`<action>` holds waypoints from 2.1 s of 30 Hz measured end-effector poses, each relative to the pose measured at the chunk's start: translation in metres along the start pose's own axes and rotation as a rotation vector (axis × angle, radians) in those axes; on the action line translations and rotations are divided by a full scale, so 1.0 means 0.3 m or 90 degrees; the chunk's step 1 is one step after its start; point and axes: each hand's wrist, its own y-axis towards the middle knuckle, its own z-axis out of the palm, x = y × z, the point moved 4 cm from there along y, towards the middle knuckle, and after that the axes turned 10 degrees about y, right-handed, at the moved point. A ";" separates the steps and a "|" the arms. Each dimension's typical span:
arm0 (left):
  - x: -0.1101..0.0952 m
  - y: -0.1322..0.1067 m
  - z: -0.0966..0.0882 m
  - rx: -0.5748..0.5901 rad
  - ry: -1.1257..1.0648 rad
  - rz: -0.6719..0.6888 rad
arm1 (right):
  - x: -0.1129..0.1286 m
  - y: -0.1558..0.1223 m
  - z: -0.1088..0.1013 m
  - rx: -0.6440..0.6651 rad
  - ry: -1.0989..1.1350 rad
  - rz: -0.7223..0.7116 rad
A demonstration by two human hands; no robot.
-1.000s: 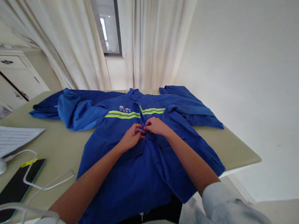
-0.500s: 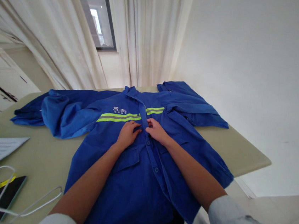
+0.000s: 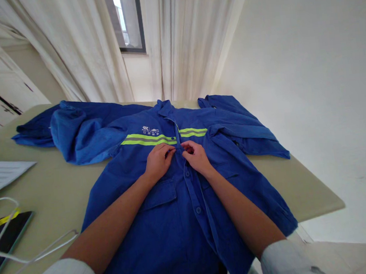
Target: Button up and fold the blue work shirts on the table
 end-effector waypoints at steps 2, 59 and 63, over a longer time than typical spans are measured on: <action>-0.006 -0.002 -0.005 -0.022 0.018 0.007 | -0.001 0.000 0.005 0.019 0.019 0.002; 0.094 0.042 0.081 0.144 -0.295 -0.167 | 0.073 -0.025 0.042 0.029 -0.236 -0.141; 0.102 0.045 0.079 0.161 -0.329 -0.183 | 0.072 -0.029 0.045 0.025 -0.233 -0.158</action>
